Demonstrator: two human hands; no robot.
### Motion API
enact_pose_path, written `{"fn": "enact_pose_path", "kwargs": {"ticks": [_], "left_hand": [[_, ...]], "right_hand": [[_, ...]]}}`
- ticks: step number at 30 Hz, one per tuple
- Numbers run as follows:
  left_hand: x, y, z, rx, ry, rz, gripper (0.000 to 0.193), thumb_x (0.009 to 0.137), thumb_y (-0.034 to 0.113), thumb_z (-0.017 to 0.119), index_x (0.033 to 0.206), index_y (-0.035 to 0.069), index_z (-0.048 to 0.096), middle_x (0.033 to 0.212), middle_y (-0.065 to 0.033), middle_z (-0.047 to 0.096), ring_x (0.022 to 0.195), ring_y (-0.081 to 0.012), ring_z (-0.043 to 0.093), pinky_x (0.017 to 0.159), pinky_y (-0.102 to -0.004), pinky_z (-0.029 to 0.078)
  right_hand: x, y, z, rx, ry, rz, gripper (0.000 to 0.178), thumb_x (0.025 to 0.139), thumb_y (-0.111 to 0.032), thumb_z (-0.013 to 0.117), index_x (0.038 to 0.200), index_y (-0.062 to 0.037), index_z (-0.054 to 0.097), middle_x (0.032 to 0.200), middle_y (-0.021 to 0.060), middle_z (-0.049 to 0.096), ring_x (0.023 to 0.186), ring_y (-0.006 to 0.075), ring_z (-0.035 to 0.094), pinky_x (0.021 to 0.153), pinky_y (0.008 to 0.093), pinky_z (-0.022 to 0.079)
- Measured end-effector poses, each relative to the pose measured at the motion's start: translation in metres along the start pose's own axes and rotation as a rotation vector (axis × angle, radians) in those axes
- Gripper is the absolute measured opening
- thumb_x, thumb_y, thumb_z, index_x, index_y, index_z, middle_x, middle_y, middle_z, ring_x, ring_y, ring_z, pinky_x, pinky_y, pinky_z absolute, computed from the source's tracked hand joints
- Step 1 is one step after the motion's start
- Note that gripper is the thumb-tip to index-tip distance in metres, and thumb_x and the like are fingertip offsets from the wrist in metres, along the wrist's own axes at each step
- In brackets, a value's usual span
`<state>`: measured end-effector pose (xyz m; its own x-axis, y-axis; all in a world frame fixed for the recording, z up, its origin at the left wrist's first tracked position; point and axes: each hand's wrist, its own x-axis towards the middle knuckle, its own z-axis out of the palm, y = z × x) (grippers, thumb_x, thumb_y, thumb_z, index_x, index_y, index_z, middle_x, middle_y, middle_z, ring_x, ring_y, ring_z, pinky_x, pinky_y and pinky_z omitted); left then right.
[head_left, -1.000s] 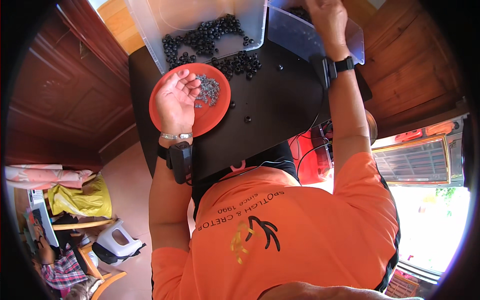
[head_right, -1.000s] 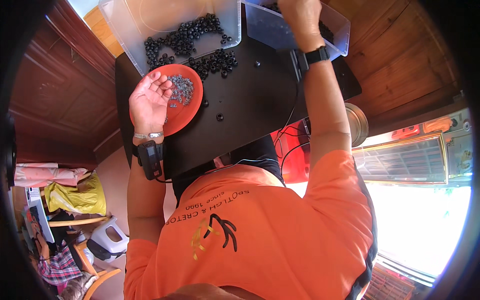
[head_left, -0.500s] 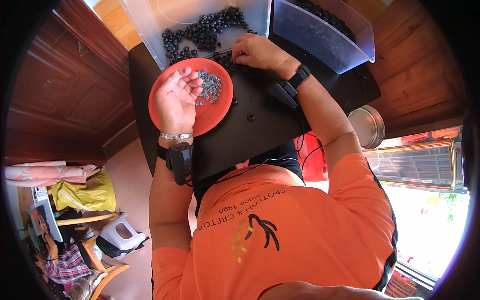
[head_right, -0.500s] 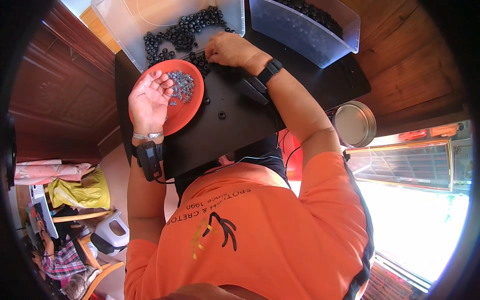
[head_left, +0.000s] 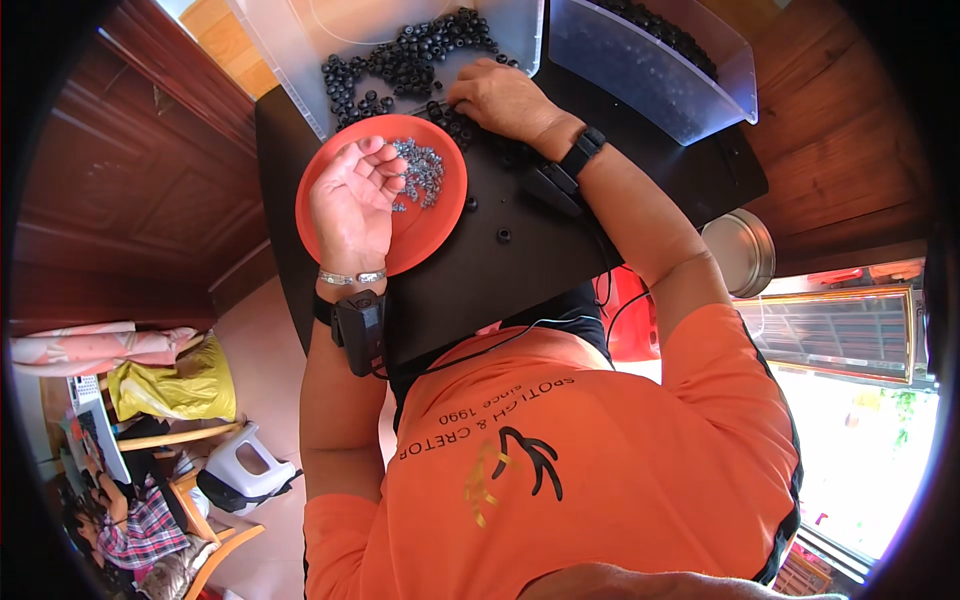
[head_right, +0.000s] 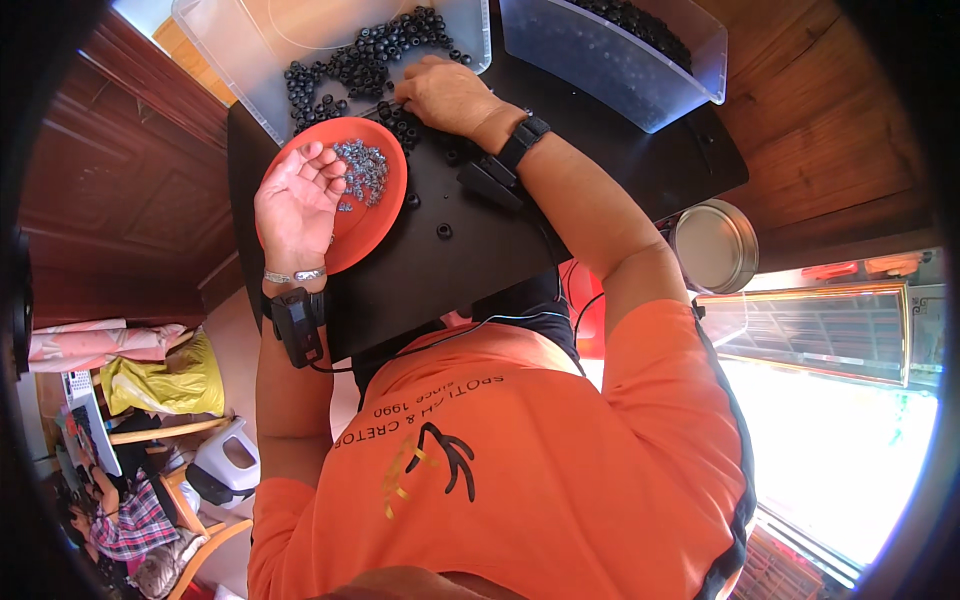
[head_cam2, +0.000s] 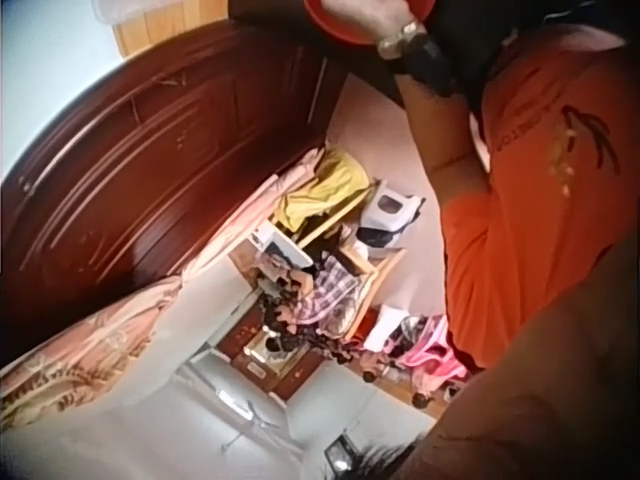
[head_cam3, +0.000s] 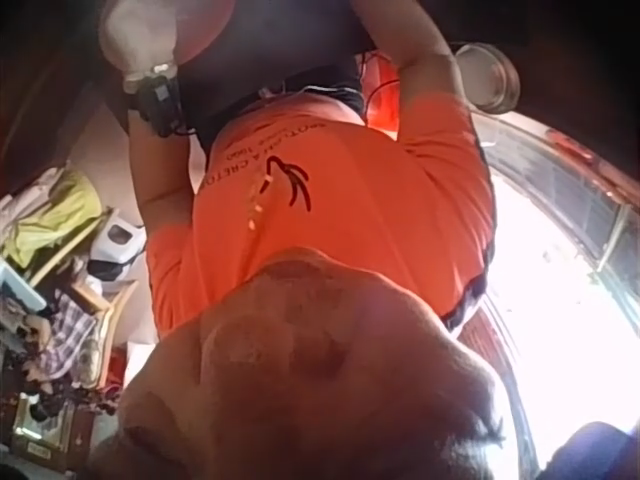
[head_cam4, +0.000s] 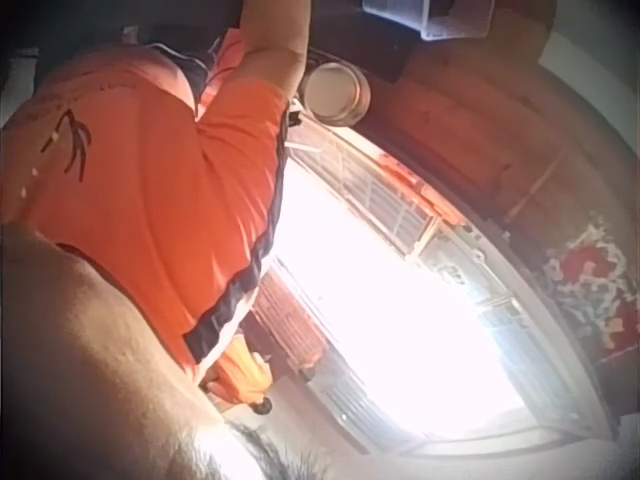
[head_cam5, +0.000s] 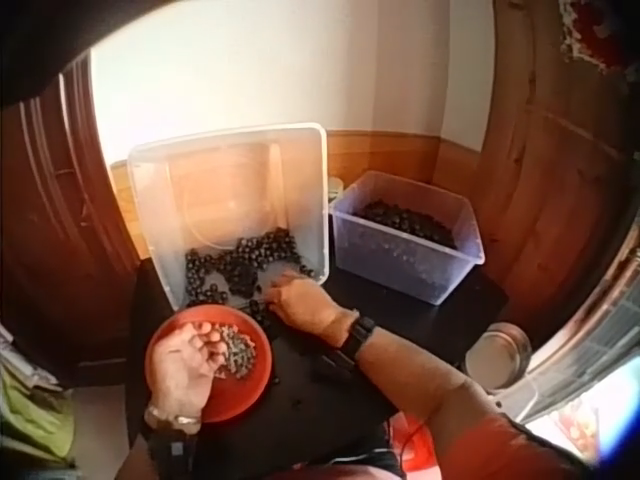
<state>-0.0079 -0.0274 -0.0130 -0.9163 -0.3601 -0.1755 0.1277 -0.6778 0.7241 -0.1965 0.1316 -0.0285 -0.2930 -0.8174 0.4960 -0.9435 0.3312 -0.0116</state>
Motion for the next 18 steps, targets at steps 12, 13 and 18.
{"fn": "enact_pose_path", "kwargs": {"ticks": [12,13,18], "left_hand": [[0.001,0.003,-0.002,-0.015,0.000,0.013,0.021,0.093,0.022,0.047,0.094,0.003,0.058,0.088,-0.0071,0.063,0.079,-0.0194,0.060,0.073,-0.0298,0.045],[0.001,0.004,-0.002,-0.019,0.008,0.011,0.021,0.093,0.022,0.047,0.094,0.003,0.058,0.088,-0.0071,0.063,0.079,-0.0195,0.060,0.072,-0.0299,0.045],[0.002,0.004,-0.003,-0.016,0.021,0.008,0.022,0.092,0.022,0.048,0.095,0.003,0.057,0.088,-0.0071,0.063,0.079,-0.0194,0.060,0.072,-0.0296,0.045]], "right_hand": [[-0.009,-0.003,-0.030,0.260,-0.175,0.048,0.016,0.075,-0.017,0.065,0.088,-0.0084,0.066,0.089,0.0079,0.063,0.091,0.0286,0.059,0.078,0.0386,0.048],[-0.010,-0.004,-0.032,0.366,-0.252,0.067,0.019,0.075,-0.021,0.066,0.089,-0.0083,0.067,0.089,0.0090,0.064,0.091,0.0293,0.060,0.077,0.0390,0.049],[-0.007,-0.010,-0.031,0.324,-0.312,0.068,0.024,0.074,-0.022,0.069,0.092,-0.0072,0.066,0.090,0.0099,0.064,0.087,0.0283,0.061,0.077,0.0373,0.049]]}}
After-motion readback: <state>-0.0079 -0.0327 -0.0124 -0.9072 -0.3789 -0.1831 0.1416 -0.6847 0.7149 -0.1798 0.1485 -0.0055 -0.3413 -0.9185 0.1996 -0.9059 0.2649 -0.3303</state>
